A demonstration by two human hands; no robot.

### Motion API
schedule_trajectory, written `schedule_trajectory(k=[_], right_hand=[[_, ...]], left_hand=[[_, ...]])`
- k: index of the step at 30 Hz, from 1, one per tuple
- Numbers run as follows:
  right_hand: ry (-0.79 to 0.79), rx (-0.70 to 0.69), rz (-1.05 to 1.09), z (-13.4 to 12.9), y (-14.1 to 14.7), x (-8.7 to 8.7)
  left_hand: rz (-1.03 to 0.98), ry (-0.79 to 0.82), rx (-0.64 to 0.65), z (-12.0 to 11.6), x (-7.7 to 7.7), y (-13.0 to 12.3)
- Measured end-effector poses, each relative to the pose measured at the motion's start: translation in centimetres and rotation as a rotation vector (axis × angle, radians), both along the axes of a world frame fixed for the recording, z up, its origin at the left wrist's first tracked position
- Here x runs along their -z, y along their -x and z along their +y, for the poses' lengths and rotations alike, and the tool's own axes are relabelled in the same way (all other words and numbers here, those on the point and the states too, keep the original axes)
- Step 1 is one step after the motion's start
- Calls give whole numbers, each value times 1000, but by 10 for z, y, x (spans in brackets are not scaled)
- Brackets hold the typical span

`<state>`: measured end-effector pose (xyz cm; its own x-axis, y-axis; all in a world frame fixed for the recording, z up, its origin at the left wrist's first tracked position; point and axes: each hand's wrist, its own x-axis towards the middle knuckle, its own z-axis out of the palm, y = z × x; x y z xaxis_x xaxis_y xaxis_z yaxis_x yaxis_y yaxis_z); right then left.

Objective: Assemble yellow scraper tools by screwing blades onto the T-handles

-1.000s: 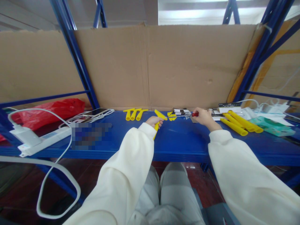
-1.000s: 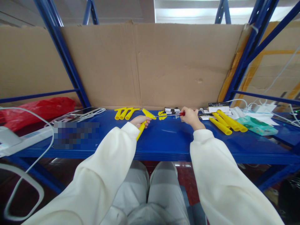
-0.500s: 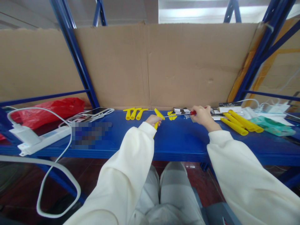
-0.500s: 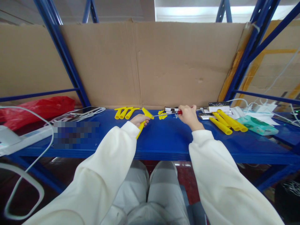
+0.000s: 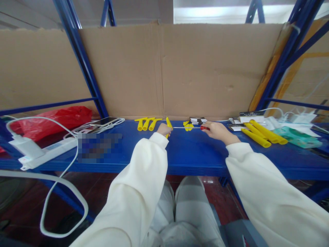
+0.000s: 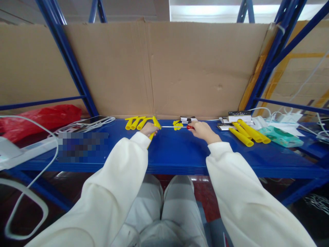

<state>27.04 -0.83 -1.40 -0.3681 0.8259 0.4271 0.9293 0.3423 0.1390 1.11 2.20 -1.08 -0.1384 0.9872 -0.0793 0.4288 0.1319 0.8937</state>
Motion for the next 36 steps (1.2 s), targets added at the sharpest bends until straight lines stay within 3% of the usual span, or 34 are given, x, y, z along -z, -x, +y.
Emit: schedule_trajectory(k=[7,15,20,28,36], right_hand=[[-5,101,-37,-8,11,-3],[-3,11,-19,-3,5,0],[69,20,2,0,5,2],[-2,47,2,3,4,4],[73,42,12,-2,7,1]], left_hand=[[37,5,15,6,4,2],[105,-17,39,8,7,3],[110,-39,38,10,8,3],[121,-39,56,12,10,4],[114,-46,49,12,10,4]])
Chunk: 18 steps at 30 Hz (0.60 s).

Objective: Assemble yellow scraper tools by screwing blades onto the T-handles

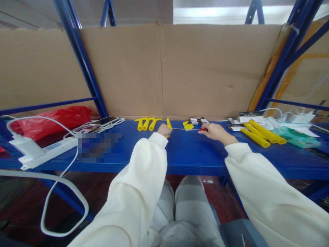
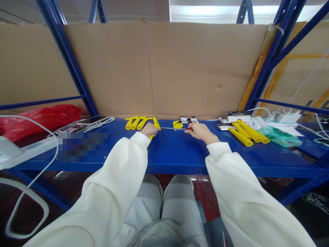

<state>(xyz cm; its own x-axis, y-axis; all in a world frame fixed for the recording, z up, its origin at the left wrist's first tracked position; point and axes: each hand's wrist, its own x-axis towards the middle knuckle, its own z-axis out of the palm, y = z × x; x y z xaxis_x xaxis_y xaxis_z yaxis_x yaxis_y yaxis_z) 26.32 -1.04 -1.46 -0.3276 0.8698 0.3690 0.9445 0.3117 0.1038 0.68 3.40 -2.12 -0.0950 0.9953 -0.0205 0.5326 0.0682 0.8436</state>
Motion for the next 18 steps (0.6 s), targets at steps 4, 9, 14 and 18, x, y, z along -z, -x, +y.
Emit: schedule_trajectory(k=[4,9,14,18], right_hand=[[27,-8,14,3,-1,3],[-11,28,-35,3,0,4],[-25,39,-62,-3,2,0],[8,14,-40,-7,5,-2]], left_hand=[[-6,-1,5,-1,0,0],[10,3,8,-6,-2,-2],[55,7,10,-5,-3,-2],[53,2,7,-3,-2,-1]])
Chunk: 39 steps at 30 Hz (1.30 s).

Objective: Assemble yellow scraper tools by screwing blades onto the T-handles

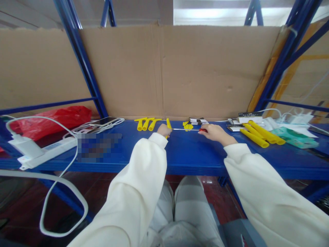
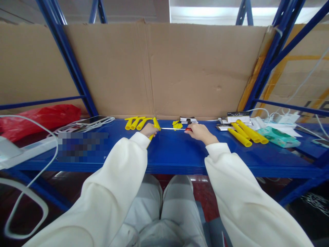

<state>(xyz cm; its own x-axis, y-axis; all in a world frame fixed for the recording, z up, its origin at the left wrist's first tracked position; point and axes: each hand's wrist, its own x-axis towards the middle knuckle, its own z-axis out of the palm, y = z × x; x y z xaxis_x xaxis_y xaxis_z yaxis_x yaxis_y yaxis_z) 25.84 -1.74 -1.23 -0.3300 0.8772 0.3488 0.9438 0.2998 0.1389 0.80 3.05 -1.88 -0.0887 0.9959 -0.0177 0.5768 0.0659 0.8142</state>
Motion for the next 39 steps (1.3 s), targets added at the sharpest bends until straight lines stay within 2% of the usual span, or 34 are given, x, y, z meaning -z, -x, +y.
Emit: schedule_trajectory(k=[7,14,19,27,39], right_hand=[[19,19,23,2,1,1],[29,-9,4,-1,-1,-1],[73,-5,49,1,-1,1],[23,33,0,4,-2,3],[157,-38,94,8,-2,6]], left_hand=[[-3,-8,1,2,2,1],[148,28,2,-2,-2,-1],[158,18,13,-1,-1,-1],[158,27,21,-2,-2,-1],[176,14,24,-2,-1,0]])
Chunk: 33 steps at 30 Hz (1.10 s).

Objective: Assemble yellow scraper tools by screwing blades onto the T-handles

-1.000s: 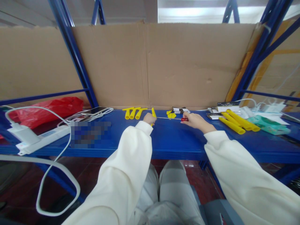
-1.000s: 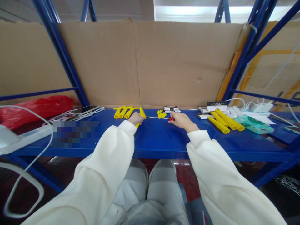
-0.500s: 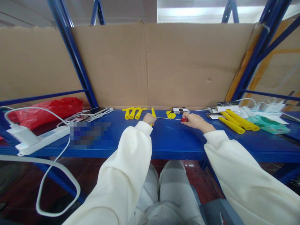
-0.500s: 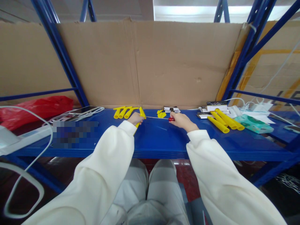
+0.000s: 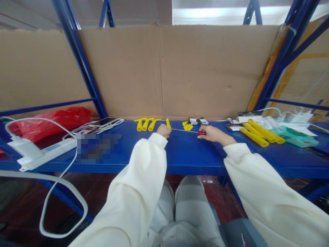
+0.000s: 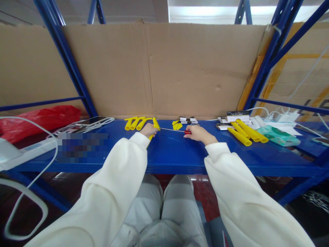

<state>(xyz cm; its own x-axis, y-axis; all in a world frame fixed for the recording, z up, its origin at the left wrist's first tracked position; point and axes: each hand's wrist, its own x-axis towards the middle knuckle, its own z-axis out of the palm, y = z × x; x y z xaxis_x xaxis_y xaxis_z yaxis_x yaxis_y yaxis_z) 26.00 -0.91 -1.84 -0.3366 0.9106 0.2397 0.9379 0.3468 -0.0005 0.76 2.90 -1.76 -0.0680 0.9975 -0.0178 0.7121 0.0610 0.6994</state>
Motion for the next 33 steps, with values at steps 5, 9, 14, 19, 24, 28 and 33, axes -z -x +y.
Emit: schedule_trajectory(k=[5,9,14,19,24,28,33], right_hand=[[-99,48,-44,1,-1,1],[-92,66,-82,-4,0,-3],[-25,49,-87,-8,2,-6],[-99,71,-73,-6,2,-4],[-146,69,-85,-5,1,-2],[-217,83,-97,-4,0,-2],[-220,78,-87,-8,0,-5]], left_hand=[[5,-13,-4,3,2,0],[-7,-18,-9,3,2,0],[-17,-20,-4,3,2,0],[4,-15,2,3,3,0],[4,-18,13,5,3,0],[29,-17,7,6,3,1],[22,-19,25,5,3,1]])
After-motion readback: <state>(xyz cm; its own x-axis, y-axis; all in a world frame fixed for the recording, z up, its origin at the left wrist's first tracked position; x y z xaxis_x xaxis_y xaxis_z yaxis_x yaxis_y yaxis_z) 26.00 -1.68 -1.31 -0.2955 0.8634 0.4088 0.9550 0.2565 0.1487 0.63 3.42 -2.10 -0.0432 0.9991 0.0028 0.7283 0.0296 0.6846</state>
